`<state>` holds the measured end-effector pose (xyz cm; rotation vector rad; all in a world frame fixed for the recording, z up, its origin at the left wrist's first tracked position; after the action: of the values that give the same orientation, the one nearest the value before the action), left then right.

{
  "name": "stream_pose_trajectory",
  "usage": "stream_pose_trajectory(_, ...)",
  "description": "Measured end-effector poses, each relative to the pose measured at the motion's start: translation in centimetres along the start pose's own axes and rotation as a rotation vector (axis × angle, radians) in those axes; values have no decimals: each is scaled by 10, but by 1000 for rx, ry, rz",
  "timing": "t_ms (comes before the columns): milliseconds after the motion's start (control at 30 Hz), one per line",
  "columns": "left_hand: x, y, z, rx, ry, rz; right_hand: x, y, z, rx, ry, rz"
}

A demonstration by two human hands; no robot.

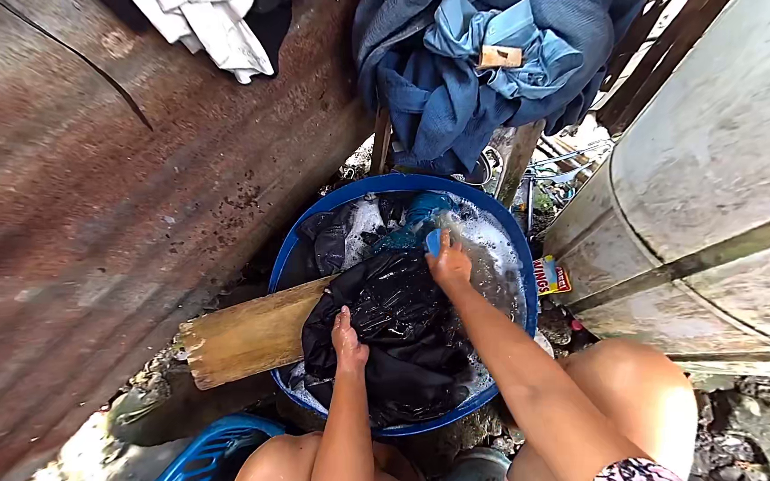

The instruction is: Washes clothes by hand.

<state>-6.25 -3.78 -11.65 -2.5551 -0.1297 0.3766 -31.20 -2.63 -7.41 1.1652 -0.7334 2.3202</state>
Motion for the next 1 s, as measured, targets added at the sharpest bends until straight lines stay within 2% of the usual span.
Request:
stream_pose_trajectory(33,0,1,-1,-2,9,4,-6,-8,10,16,43,-1)
stream_pose_trajectory(100,-3,1,-1,-9,6,14,-33,-51,47,210,152,67)
stream_pose_trajectory(200,1,-1,2,-33,-52,17,-65,-107,95,504,116,349)
stream_pose_trajectory(267,3,-1,2,-10,-45,17,-57,-85,85,483,59,318)
stream_pose_trajectory(367,-1,-3,-2,3,-2,24,-25,-17,41,298,-20,94)
stream_pose_trajectory(433,-3,-3,-2,-9,-2,18,-18,1,30,159,-26,17)
stream_pose_trajectory(500,-3,-1,-2,-23,-6,21,-28,-23,48,146,56,43)
stream_pose_trajectory(600,-1,0,1,-49,-29,44,-57,-103,84,384,98,287)
stream_pose_trajectory(667,1,-2,1,-47,-22,60,-53,-129,78,476,20,373)
stream_pose_trajectory(733,-1,-2,0,-24,19,68,-36,-109,43,408,-53,294)
stream_pose_trajectory(800,-5,-5,-2,-52,135,36,-12,-68,-1,267,-94,133)
stream_pose_trajectory(867,-10,-16,-9,-197,454,-18,14,-42,-42,108,-92,26)
stream_pose_trajectory(933,-23,-42,-19,-428,923,23,37,-34,-79,-151,96,-6)
stream_pose_trajectory(1000,-44,-71,-12,-606,1292,154,34,-43,-99,-340,550,-145)
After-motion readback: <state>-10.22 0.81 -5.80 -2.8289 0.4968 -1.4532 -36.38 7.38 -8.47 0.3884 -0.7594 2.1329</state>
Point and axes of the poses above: each hand's wrist, its own y-axis towards the middle knuckle, its own x-axis out of the back of the hand, z = x × y, the point moved 4 cm from there along y, towards the middle knuckle, and after that the axes turned 3 degrees about x, right-handed, at the moved point
